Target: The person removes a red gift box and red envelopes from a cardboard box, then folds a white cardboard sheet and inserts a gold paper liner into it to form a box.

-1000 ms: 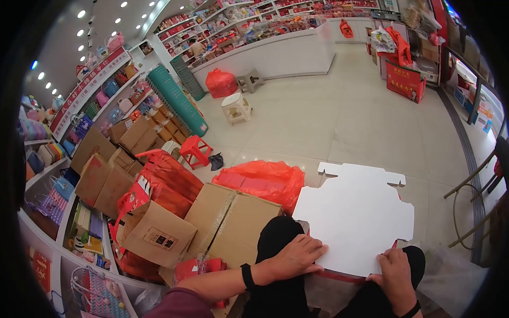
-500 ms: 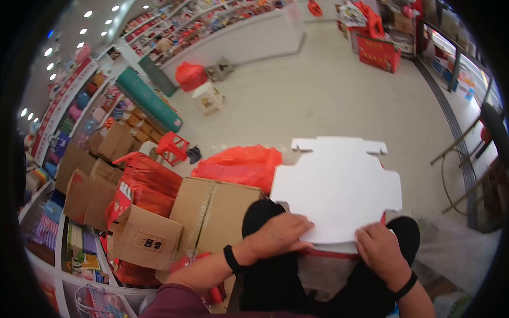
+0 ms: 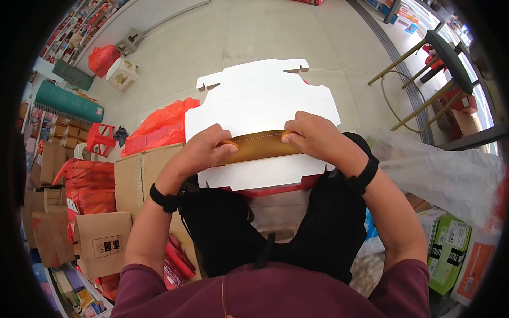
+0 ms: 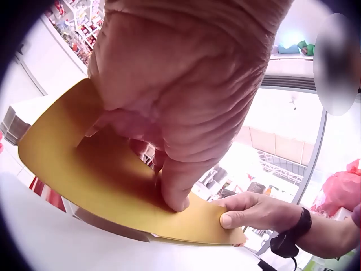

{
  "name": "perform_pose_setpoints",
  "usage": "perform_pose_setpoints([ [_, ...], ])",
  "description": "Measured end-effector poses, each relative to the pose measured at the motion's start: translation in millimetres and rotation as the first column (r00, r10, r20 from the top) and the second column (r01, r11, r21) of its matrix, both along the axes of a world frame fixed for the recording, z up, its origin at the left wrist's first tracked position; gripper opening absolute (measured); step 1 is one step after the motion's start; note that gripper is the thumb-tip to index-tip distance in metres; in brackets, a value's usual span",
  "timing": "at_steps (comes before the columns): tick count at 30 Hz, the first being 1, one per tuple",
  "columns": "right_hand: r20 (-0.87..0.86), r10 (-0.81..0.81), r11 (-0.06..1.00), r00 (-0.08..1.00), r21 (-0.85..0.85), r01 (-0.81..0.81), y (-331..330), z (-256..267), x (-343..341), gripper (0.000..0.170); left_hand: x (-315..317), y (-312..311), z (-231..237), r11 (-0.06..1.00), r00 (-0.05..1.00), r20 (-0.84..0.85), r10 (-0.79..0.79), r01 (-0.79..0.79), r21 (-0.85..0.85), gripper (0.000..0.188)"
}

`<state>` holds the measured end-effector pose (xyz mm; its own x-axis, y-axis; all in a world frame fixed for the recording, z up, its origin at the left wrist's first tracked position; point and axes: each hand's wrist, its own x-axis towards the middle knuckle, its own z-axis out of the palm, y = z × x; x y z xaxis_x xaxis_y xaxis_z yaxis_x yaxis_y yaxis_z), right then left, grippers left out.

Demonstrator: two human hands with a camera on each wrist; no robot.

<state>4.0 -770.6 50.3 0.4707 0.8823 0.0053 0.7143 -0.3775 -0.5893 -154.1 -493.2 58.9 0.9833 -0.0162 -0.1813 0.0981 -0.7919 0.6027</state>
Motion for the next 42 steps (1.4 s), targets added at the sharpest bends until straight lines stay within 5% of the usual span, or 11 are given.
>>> perform_pose_setpoints([
  [1,0.017,-0.010,1.000,1.000,0.002,0.010,0.3,-1.1,-1.1,0.021,2.6,-5.5,9.7,0.991,0.988,-0.131,0.086,-0.098,-0.086,0.023],
  [17,0.114,-0.010,1.000,0.993,-0.019,0.012,8.5,-2.0,-1.9,0.020,13.5,6.8,-10.4,0.997,0.998,-0.040,-0.052,0.054,0.050,0.023],
  [20,0.298,0.062,0.996,0.953,-0.073,-0.042,2.3,-32.2,9.0,0.032,15.2,13.7,-38.5,0.994,0.993,-0.046,-0.104,0.102,-0.046,0.027],
  [23,0.198,0.004,1.000,0.980,-0.009,-0.002,4.0,-28.8,9.3,0.027,22.5,17.7,-43.8,0.984,0.988,-0.013,-0.151,0.152,0.098,0.035],
  [29,0.043,-0.048,0.998,0.998,0.046,0.046,6.6,3.8,-4.3,0.017,25.8,5.1,-15.3,0.984,0.989,-0.099,-0.113,0.126,0.127,0.035],
  [38,0.135,0.019,0.997,0.991,0.070,-0.029,9.0,-14.2,6.1,0.018,23.0,8.9,-35.1,0.980,0.986,0.123,-0.117,0.094,0.174,0.028],
  [42,0.120,0.040,0.999,0.992,-0.031,-0.037,13.8,0.9,3.2,0.020,21.4,1.8,-11.8,0.969,0.996,-0.018,-0.090,0.092,0.228,0.027],
])
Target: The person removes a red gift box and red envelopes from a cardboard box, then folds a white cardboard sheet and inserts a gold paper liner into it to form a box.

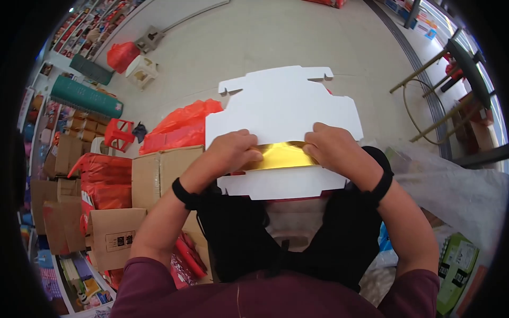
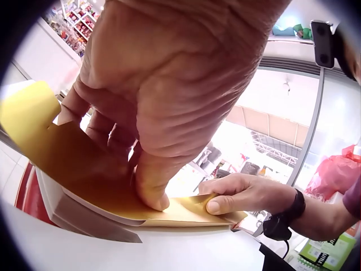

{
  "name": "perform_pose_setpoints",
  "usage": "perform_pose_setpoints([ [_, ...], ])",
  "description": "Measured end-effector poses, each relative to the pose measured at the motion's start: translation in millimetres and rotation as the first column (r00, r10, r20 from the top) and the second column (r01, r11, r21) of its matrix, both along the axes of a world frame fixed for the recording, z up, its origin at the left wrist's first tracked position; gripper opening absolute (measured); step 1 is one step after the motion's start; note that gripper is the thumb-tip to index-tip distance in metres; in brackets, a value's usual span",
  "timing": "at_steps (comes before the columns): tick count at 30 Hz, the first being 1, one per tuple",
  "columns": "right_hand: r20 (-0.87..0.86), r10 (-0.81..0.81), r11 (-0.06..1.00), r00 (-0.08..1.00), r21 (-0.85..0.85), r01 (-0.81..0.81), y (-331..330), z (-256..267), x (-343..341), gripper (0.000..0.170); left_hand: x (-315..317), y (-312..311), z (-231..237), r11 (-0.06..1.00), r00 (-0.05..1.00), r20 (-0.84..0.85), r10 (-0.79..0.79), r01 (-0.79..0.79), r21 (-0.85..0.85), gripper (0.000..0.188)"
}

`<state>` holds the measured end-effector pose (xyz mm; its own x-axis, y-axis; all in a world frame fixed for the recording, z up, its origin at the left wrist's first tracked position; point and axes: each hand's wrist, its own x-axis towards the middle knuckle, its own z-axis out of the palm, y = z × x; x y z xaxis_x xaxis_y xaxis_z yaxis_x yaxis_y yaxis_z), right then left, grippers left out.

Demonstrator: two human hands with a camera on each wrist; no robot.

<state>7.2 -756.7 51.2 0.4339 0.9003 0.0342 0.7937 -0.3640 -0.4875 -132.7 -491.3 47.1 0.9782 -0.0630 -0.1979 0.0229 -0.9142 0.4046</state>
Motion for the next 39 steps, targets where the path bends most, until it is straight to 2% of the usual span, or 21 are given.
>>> perform_pose_setpoints([
  [7,0.005,0.009,0.998,1.000,-0.064,-0.009,2.7,0.0,1.7,0.021,3.6,-4.6,12.2,0.999,0.995,-0.092,0.033,-0.032,0.015,0.028],
  [11,-0.021,0.012,0.996,1.000,-0.083,-0.014,3.5,-0.7,5.9,0.022,5.0,0.1,11.3,0.999,0.998,-0.056,0.030,-0.032,-0.029,0.029],
  [14,-0.034,-0.014,0.994,0.999,-0.111,0.010,4.5,3.8,3.1,0.023,5.9,-4.1,15.9,0.999,0.995,-0.092,0.035,-0.032,0.027,0.033],
  [17,-0.046,-0.013,0.991,0.999,-0.132,0.006,5.8,5.1,2.8,0.022,4.1,-6.3,10.2,0.994,0.998,-0.054,0.018,-0.012,0.106,0.033],
  [20,-0.046,-0.028,0.991,0.999,-0.135,0.022,6.6,4.8,1.4,0.022,0.8,-16.0,21.6,0.989,0.986,-0.108,0.123,-0.114,0.093,0.026],
  [23,-0.013,-0.016,0.996,1.000,-0.092,0.015,4.9,2.3,0.4,0.021,-12.1,-25.8,15.9,0.987,0.962,0.272,0.000,-0.043,0.154,0.033],
  [26,0.017,0.013,1.000,1.000,-0.017,-0.013,1.8,-8.6,4.0,0.020,-18.1,-45.3,5.8,0.991,0.922,0.375,-0.098,0.124,-0.043,0.045],
  [27,0.014,0.009,0.999,1.000,-0.043,-0.008,2.1,-6.9,3.3,0.020,-18.5,-47.4,2.0,0.991,0.935,0.346,-0.071,0.106,-0.083,0.042],
  [32,-0.010,-0.006,0.991,1.000,-0.133,0.005,6.6,4.5,2.0,0.019,-17.0,-48.5,-5.5,0.996,0.957,0.277,-0.087,0.087,0.012,0.038],
  [39,0.037,0.001,0.993,0.999,-0.119,0.004,4.0,1.5,0.5,0.020,-17.5,-52.7,-2.2,0.988,0.949,0.283,-0.136,0.107,0.114,0.037],
])
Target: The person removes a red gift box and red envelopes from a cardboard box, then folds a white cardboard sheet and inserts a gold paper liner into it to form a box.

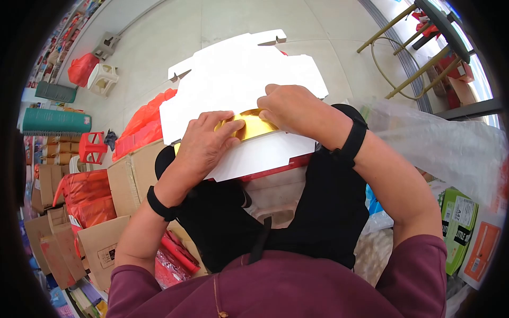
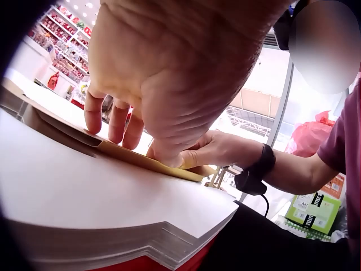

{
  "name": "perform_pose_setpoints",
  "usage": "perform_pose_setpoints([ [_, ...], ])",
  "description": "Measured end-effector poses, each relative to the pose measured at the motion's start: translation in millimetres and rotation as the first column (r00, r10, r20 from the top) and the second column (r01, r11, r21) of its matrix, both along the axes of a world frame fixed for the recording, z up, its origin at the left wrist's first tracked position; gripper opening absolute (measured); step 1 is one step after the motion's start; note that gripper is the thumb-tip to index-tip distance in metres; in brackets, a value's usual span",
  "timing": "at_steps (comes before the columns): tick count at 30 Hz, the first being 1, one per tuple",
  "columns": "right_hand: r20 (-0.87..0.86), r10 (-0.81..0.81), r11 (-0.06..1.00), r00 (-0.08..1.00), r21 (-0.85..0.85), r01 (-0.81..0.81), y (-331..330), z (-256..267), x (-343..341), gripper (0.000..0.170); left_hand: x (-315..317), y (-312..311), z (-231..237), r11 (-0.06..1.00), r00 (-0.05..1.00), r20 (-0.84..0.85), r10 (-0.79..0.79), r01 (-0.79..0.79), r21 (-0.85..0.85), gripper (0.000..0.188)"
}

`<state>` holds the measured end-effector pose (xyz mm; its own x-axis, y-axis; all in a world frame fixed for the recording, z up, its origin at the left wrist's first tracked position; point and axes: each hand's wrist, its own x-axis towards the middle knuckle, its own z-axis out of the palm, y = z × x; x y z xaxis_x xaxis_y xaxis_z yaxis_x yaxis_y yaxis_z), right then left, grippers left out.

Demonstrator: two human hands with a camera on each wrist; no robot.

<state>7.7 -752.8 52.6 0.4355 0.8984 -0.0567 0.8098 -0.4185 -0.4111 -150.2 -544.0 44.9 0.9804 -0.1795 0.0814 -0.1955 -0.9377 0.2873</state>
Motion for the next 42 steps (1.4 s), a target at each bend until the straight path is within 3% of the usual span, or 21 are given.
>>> perform_pose_setpoints([
  [9,0.070,0.049,0.998,0.996,0.043,-0.052,-1.0,-1.6,0.6,0.019,-0.4,-4.0,-0.1,0.989,0.999,-0.009,-0.031,0.032,0.143,0.041],
  [15,0.108,0.001,1.000,0.994,0.029,-0.004,-3.3,-8.5,-0.4,0.020,-5.5,-12.2,0.1,0.939,0.987,0.086,-0.139,0.104,0.326,0.057],
  [21,0.042,0.013,0.999,0.999,0.029,-0.014,-2.8,-11.7,4.5,0.020,-2.3,-16.5,6.6,0.933,0.985,0.059,-0.164,0.136,0.334,0.063],
  [27,0.041,0.016,1.000,0.999,0.022,-0.017,-1.4,-9.5,7.0,0.021,-2.1,-18.7,0.9,0.972,0.983,0.109,-0.150,0.126,0.200,0.062],
  [30,0.031,0.015,0.999,0.999,0.033,-0.016,-3.2,-11.4,8.1,0.022,-1.1,-22.4,4.2,0.974,0.985,0.036,-0.169,0.161,0.157,0.062],
  [38,0.014,0.025,0.996,1.000,0.084,-0.027,-3.4,-14.8,8.4,0.018,3.2,-24.8,11.3,0.950,0.978,-0.017,-0.206,0.204,0.235,0.064],
  [42,-0.004,0.028,0.999,1.000,0.031,-0.028,-1.8,-9.2,7.6,0.021,5.7,-25.7,16.1,0.942,0.974,-0.058,-0.217,0.225,0.251,0.062],
])
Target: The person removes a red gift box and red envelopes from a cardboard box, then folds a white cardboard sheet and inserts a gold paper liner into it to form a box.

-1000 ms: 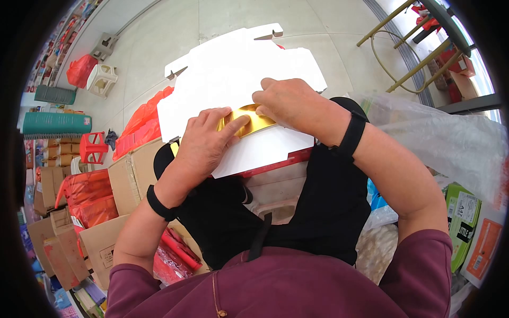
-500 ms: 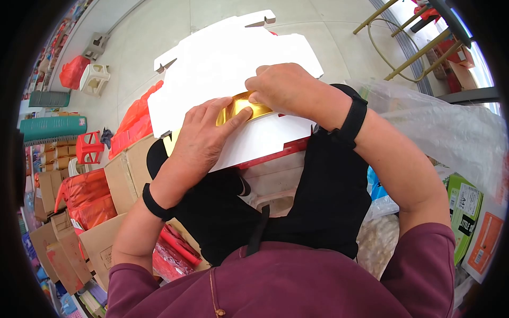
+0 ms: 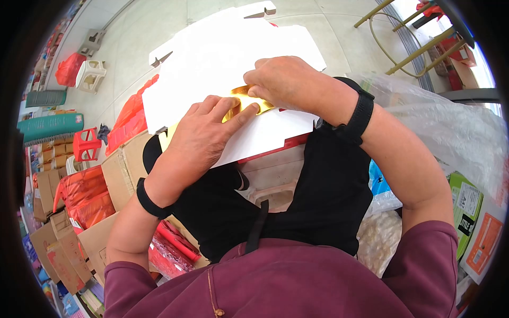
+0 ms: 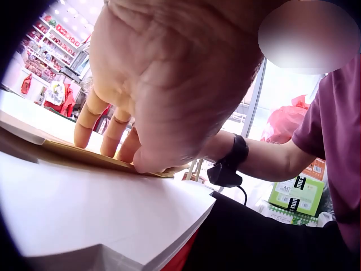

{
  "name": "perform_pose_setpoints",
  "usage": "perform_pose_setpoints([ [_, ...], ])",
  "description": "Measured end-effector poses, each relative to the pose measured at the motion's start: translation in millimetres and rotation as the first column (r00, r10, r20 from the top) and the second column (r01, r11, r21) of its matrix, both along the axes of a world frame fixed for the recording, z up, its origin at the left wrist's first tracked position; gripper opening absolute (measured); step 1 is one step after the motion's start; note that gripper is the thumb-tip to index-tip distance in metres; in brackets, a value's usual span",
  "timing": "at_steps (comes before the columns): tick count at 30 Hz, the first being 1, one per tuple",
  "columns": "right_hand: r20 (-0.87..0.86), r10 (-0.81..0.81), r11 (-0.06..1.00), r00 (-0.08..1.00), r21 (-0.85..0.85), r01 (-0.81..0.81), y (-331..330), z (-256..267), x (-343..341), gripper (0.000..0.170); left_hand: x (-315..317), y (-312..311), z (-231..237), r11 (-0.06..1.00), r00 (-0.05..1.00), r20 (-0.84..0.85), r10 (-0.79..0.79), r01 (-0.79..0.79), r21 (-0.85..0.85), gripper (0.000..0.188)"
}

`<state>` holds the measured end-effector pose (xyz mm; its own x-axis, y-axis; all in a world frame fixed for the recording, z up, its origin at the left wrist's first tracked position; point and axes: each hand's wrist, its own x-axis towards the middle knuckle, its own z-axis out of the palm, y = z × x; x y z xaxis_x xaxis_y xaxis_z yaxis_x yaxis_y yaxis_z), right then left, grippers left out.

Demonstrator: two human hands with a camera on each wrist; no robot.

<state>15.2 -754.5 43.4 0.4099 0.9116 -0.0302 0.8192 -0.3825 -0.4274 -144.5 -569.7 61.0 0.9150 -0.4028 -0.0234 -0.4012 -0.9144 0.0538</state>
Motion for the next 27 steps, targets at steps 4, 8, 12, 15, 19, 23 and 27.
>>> perform_pose_setpoints([
  [4,-0.014,-0.010,1.000,1.000,-0.005,0.010,0.2,-0.7,0.9,0.021,4.5,3.1,-5.9,1.000,0.999,0.049,0.001,-0.001,-0.012,0.061],
  [8,-0.021,0.010,1.000,1.000,0.020,-0.009,-1.7,0.3,2.1,0.022,8.6,-6.2,-9.4,0.999,0.993,0.121,0.004,-0.008,0.037,0.063],
  [12,-0.069,-0.022,1.000,0.997,0.002,0.022,-1.9,-0.5,1.5,0.021,6.3,-14.7,-12.5,0.996,0.991,0.131,0.005,-0.016,0.085,0.067],
  [15,-0.048,-0.023,1.000,0.999,0.002,0.023,-1.9,-2.0,2.1,0.021,5.3,-14.6,-9.5,0.997,0.990,0.141,0.004,-0.014,0.071,0.061],
  [19,-0.032,-0.028,1.000,0.999,0.006,0.028,0.0,-1.6,1.7,0.022,-5.1,23.2,-18.4,0.959,0.990,0.125,0.067,-0.030,-0.280,0.043],
  [23,-0.015,-0.018,0.999,1.000,-0.027,0.018,0.0,-2.3,1.8,0.024,-26.0,71.1,-12.0,0.901,0.940,0.010,0.341,-0.324,-0.290,0.032],
  [27,-0.004,-0.011,0.997,1.000,-0.072,0.011,2.8,3.1,1.8,0.025,-26.0,82.5,1.7,0.745,0.829,-0.269,0.490,-0.559,-0.364,0.030],
])
